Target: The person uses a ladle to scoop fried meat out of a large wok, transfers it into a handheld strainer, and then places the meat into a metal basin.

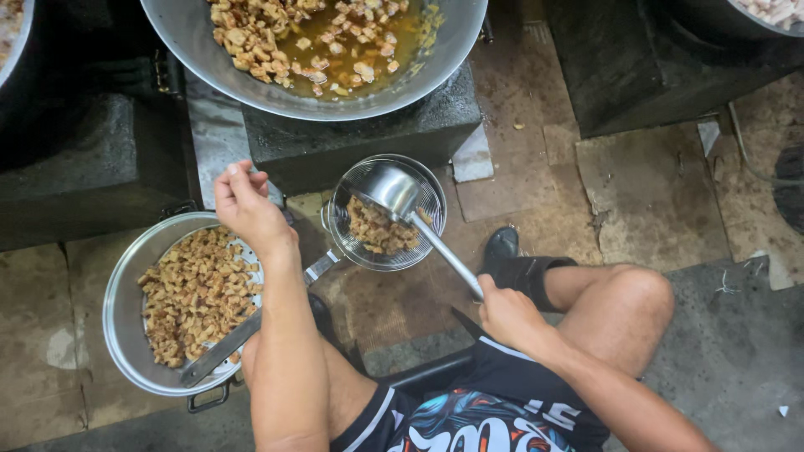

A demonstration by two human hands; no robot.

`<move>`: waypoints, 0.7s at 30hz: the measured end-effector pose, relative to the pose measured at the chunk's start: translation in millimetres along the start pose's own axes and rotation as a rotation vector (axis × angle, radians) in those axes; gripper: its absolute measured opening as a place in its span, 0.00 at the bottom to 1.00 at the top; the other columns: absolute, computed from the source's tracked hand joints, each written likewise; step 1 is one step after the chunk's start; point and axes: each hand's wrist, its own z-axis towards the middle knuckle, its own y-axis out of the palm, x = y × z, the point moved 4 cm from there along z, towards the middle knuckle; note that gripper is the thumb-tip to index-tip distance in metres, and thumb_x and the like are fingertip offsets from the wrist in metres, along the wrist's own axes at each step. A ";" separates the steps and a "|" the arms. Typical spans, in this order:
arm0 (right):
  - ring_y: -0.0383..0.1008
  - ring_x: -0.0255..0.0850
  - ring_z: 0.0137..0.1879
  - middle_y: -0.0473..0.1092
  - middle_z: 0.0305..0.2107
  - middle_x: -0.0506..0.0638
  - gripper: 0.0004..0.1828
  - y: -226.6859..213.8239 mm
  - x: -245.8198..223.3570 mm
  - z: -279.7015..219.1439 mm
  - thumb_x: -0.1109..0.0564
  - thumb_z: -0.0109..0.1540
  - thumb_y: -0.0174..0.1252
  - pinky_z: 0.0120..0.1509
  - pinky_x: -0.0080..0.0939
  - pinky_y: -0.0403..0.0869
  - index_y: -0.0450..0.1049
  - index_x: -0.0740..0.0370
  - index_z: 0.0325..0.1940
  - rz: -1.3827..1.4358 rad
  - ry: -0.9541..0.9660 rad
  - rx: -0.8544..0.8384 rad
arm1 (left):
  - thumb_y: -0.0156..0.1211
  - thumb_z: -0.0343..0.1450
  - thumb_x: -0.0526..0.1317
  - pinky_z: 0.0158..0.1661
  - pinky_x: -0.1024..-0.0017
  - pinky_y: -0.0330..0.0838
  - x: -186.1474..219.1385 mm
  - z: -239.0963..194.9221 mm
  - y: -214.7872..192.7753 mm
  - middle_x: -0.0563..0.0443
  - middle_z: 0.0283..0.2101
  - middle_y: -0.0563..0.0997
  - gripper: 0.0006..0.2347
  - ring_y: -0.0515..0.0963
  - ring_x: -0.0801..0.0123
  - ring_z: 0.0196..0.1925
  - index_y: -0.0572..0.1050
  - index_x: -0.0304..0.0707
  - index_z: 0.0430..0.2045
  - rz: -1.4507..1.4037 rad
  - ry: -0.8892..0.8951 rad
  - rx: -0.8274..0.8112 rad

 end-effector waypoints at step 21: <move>0.50 0.25 0.11 0.53 0.12 0.39 0.25 -8.0 61.9 -47.6 0.54 0.65 0.54 0.10 0.28 0.51 0.65 0.56 0.68 1.540 0.302 -0.447 | 0.53 0.79 0.42 0.37 0.80 0.68 -12.9 -3.3 8.7 0.58 0.32 0.78 0.09 0.75 0.80 0.34 0.76 0.38 0.35 -0.033 -0.031 -0.013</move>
